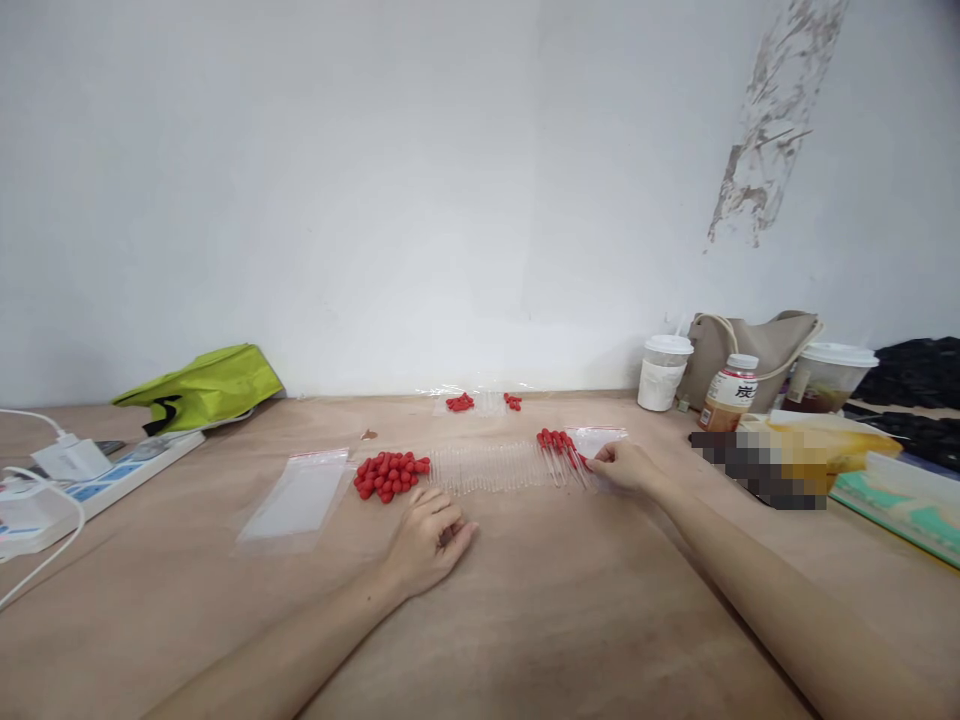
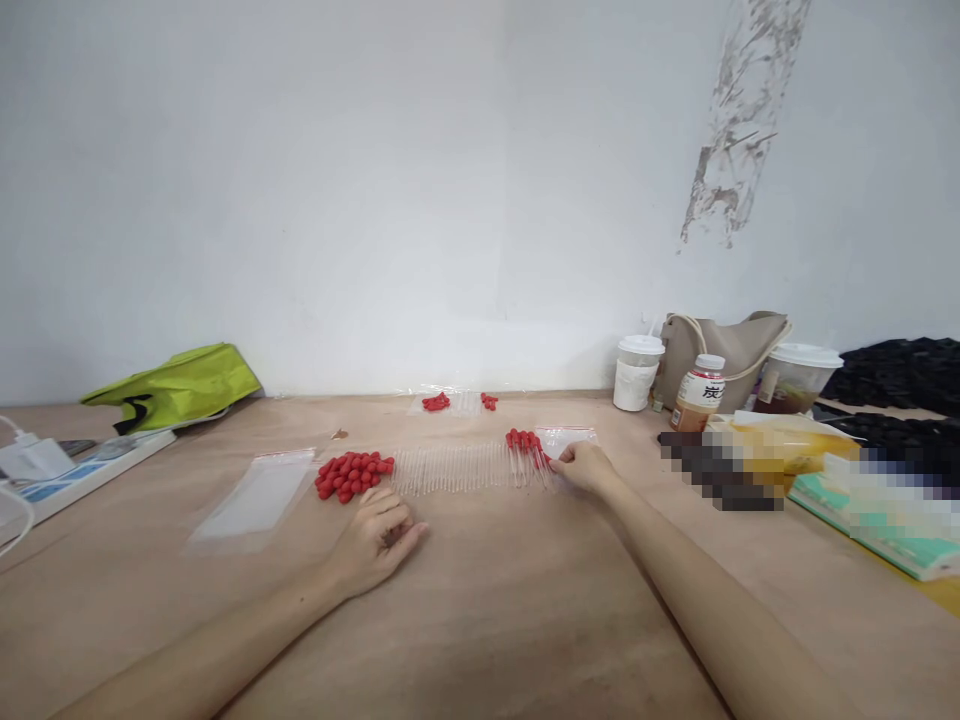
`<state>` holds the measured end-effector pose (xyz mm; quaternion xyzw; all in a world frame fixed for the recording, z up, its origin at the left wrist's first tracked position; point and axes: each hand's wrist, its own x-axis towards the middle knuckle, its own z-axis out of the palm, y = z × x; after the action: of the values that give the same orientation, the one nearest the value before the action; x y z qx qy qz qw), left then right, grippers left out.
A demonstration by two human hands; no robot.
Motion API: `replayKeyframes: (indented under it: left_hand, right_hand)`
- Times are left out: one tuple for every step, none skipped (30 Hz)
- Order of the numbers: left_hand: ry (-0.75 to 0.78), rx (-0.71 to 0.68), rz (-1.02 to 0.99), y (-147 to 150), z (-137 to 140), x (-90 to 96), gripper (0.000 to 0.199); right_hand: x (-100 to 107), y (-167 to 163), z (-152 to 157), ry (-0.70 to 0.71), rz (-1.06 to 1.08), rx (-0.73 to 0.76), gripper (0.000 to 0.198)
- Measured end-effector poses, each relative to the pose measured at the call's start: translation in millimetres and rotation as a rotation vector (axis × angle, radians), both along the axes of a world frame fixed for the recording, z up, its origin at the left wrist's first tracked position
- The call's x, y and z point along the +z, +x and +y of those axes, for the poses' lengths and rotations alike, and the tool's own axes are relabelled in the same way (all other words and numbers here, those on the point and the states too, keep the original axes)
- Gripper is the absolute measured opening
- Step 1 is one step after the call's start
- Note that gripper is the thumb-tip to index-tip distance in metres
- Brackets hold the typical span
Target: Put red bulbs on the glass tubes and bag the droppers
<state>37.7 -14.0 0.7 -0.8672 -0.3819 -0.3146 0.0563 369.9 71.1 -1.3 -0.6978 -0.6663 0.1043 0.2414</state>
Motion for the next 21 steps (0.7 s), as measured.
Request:
replayKeyframes:
  left_hand:
    - [0.003, 0.010, -0.003, 0.1, 0.0, -0.2, 0.026]
    - [0.005, 0.022, -0.006, 0.3, 0.1, -0.3, 0.025]
    - [0.008, 0.039, -0.009, 0.3, 0.4, -0.2, 0.023]
    - [0.011, 0.064, -0.013, 0.2, 0.8, 0.1, 0.021]
    - [0.016, 0.096, -0.019, -0.2, 1.5, 0.7, 0.020]
    - [0.021, 0.133, -0.025, -0.9, 2.7, 1.7, 0.018]
    - [0.025, 0.173, -0.029, -2.0, 4.3, 3.1, 0.017]
    - [0.027, 0.212, -0.029, -3.5, 6.5, 4.9, 0.015]
    - [0.027, 0.250, -0.024, -5.2, 9.3, 7.1, 0.013]
    - [0.024, 0.285, -0.014, -7.0, 12.9, 9.8, 0.012]
    - [0.018, 0.319, 0.002, -8.8, 17.2, 13.0, 0.012]
    - [0.008, 0.353, 0.024, -10.4, 22.4, 16.5, 0.011]
    - [-0.012, 0.391, 0.051, -11.6, 28.4, 20.5, 0.012]
    - [-0.036, 0.431, 0.081, -12.3, 35.3, 24.7, 0.012]
    - [-0.070, 0.476, 0.112, -12.4, 43.1, 29.0, 0.014]
    - [-0.126, 0.527, 0.147, -12.0, 51.7, 33.3, 0.016]
    - [-0.159, 0.550, 0.163, -11.1, 60.9, 37.4, 0.019]
    - [-0.187, 0.562, 0.176, -9.8, 70.7, 41.0, 0.020]
    - [-0.220, 0.573, 0.192, -8.2, 80.6, 44.2, 0.020]
    - [-0.259, 0.582, 0.210, -6.3, 90.5, 47.0, 0.020]
    - [-0.302, 0.595, 0.227, -4.3, 100.1, 49.2, 0.019]
  right_hand:
    - [-0.2, -0.8, 0.1, 0.004, -0.004, -0.005, 0.025]
    - [-0.3, -1.6, 0.1, 0.008, -0.007, -0.012, 0.025]
    - [0.0, -2.3, -0.2, 0.013, -0.011, -0.020, 0.024]
    - [0.7, -3.1, -0.6, 0.019, -0.014, -0.028, 0.024]
    - [1.7, -3.9, -1.4, 0.029, -0.017, -0.037, 0.024]
    - [3.3, -4.5, -2.4, 0.040, -0.022, -0.046, 0.024]
    - [5.2, -4.9, -3.6, 0.052, -0.033, -0.050, 0.023]
    - [7.4, -5.1, -5.1, 0.065, -0.048, -0.052, 0.023]
    - [9.9, -4.9, -6.9, 0.076, -0.068, -0.054, 0.022]
    - [12.4, -4.5, -9.0, 0.089, -0.090, -0.056, 0.021]
    - [15.0, -4.2, -11.7, 0.101, -0.114, -0.062, 0.020]
    - [17.5, -4.3, -15.0, 0.116, -0.133, -0.070, 0.020]
    - [19.8, -5.0, -19.2, 0.136, -0.142, -0.077, 0.019]
    - [21.8, -7.0, -24.3, 0.158, -0.137, -0.074, 0.018]
    - [23.3, -10.4, -30.4, 0.180, -0.114, -0.052, 0.018]
    - [24.1, -15.5, -37.5, 0.198, -0.078, -0.014, 0.017]
    - [24.1, -22.1, -45.3, 0.213, -0.033, 0.039, 0.017]
    - [23.1, -29.9, -53.5, 0.222, 0.015, 0.106, 0.017]
    - [21.1, -38.6, -61.7, 0.233, 0.051, 0.164, 0.017]
    - [18.0, -47.4, -69.5, 0.249, 0.076, 0.226, 0.016]
    - [14.0, -55.7, -76.5, 0.267, 0.093, 0.287, 0.016]
